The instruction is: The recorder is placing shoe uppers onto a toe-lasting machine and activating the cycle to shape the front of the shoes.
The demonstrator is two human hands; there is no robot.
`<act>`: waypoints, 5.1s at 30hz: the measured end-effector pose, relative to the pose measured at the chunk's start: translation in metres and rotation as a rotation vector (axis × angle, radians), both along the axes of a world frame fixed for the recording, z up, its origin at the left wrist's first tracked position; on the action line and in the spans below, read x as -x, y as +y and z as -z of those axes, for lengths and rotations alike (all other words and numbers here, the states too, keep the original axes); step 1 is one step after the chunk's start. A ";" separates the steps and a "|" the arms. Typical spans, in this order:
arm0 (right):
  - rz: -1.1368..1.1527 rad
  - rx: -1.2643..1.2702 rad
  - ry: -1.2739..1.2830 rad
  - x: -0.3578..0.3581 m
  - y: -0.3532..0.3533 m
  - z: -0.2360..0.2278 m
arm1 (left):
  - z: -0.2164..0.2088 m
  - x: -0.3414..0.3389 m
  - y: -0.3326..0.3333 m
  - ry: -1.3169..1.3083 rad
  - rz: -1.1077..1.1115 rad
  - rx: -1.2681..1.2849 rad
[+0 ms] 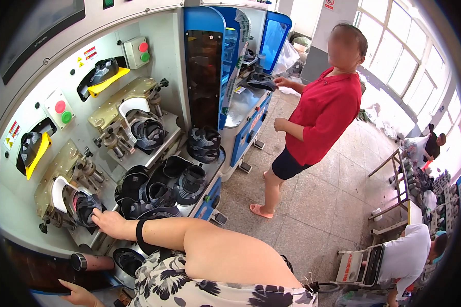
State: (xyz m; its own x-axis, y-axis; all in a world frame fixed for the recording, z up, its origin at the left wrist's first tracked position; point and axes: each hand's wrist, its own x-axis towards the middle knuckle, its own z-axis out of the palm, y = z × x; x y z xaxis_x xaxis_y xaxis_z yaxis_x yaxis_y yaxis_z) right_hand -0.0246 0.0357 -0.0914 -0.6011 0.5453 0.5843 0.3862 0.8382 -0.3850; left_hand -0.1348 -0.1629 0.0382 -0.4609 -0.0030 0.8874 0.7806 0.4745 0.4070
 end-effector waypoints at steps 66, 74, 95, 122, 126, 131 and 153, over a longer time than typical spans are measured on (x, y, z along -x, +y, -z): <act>-0.562 0.473 -0.539 -0.057 -0.085 0.016 | 0.198 0.019 -0.055 -1.896 0.833 0.389; -0.512 1.161 -0.599 -0.039 -0.077 0.037 | 0.175 0.009 -0.030 -1.741 0.738 0.055; -0.130 -0.093 -0.151 0.092 0.187 -0.283 | 0.013 -0.045 0.051 -0.651 1.461 0.490; 0.017 0.008 -0.110 0.003 -0.002 -0.075 | 0.102 0.009 0.110 -1.808 1.536 -0.360; 0.070 0.024 -0.118 0.004 -0.008 -0.074 | 0.103 0.014 0.109 -1.822 1.539 -0.282; 0.055 0.043 -0.146 0.009 -0.005 -0.076 | 0.101 0.014 0.111 -1.817 1.472 -0.342; 0.019 0.034 -0.151 0.007 0.001 -0.076 | 0.103 0.005 0.116 -1.807 1.410 -0.364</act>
State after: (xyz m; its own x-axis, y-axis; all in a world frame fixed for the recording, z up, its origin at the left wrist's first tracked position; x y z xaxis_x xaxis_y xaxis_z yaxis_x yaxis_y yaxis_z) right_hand -0.0312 0.0367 -0.0157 -0.6700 0.5753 0.4691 0.4579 0.8177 -0.3489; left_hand -0.1393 -0.0472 -0.0651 -0.3536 0.9027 -0.2452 -0.6834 -0.0703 0.7266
